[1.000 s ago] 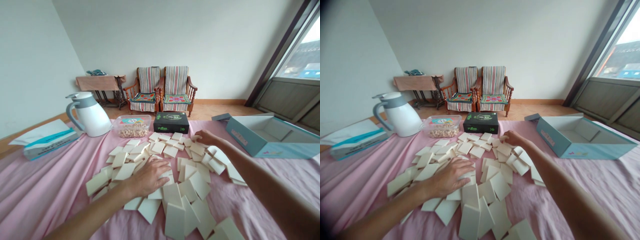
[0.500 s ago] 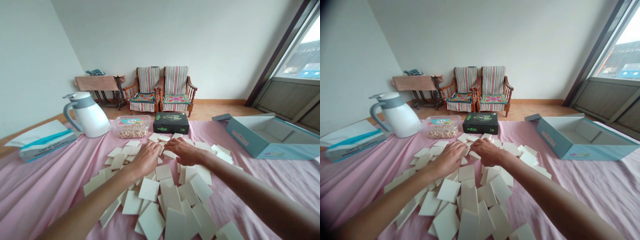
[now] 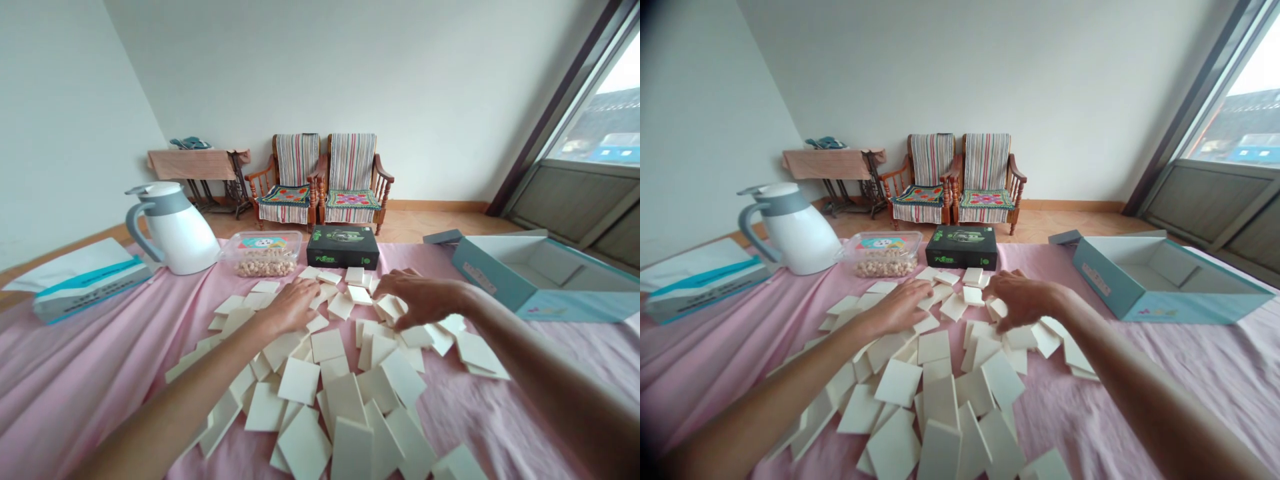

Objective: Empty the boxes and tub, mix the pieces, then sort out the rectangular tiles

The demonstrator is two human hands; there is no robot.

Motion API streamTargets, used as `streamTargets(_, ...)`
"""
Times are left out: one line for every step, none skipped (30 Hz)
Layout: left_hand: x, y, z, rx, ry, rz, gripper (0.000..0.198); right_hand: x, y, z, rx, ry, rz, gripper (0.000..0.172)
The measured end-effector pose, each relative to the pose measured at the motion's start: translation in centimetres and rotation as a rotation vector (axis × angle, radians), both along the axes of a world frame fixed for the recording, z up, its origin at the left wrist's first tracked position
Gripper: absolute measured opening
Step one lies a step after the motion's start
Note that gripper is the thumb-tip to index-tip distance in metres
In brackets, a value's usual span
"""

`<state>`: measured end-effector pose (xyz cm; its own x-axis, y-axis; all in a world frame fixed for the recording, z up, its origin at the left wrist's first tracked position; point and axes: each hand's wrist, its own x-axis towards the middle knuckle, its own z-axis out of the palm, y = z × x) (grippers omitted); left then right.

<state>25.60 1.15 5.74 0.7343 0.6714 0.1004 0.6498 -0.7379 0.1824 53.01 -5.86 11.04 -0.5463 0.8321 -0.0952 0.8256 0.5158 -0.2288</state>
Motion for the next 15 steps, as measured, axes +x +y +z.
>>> streamTargets(0.2,0.1,-0.1,-0.003,-0.003,0.003,0.019,-0.5,0.3,-0.2,0.008,0.032,-0.018,0.045)
streamTargets(0.4,0.1,-0.1,-0.004,-0.006,0.007,0.017,-1.4,0.6,-0.7,0.040,0.064,-0.034,0.042)
streamTargets(0.5,0.2,-0.2,-0.004,-0.009,0.010,0.016,-2.4,1.0,-1.2,0.080,0.081,-0.045,0.040)
streamTargets(0.5,0.2,-0.1,-0.004,-0.011,0.012,0.017,-3.6,1.5,-1.9,0.124,0.070,-0.055,0.040)
streamTargets(0.4,0.1,0.0,-0.004,-0.012,0.014,0.019,-4.8,1.9,-2.5,0.164,0.036,-0.073,0.041)
streamTargets(0.2,0.0,0.1,-0.005,-0.013,0.015,0.022,-5.9,2.3,-3.2,0.191,-0.010,-0.096,0.045)
streamTargets(-0.1,-0.1,0.4,-0.005,-0.014,0.017,0.025,-6.8,2.6,-3.9,0.201,-0.055,-0.126,0.050)
streamTargets(-0.5,-0.3,0.7,-0.006,-0.015,0.020,0.027,-7.5,3.0,-4.5,0.198,-0.088,-0.155,0.055)
streamTargets(-1.1,-0.6,1.0,-0.005,-0.018,0.030,0.028,-8.0,3.2,-5.0,0.188,-0.103,-0.175,0.059)
streamTargets(-1.7,-0.9,1.4,0.001,-0.021,0.045,0.029,-8.4,3.5,-5.5,0.179,-0.098,-0.186,0.061)
streamTargets(-2.3,-1.2,1.7,0.011,-0.021,0.063,0.029,-8.6,3.6,-5.9,0.178,-0.079,-0.187,0.061)
streamTargets(-3.0,-1.4,2.1,0.025,-0.016,0.084,0.029,-8.7,3.7,-6.2,0.183,-0.053,-0.182,0.061)
streamTargets(-3.7,-1.7,2.4,0.044,-0.010,0.107,0.030,-8.7,3.7,-6.4,0.191,-0.026,-0.172,0.061)
streamTargets(-4.4,-2.0,2.6,0.067,-0.004,0.133,0.030,-8.5,3.6,-6.3,0.203,0.003,-0.159,0.061)
streamTargets(-5.0,-2.2,2.7,0.091,-0.004,0.162,0.031,-8.2,3.3,-6.1,0.215,0.035,-0.143,0.060)
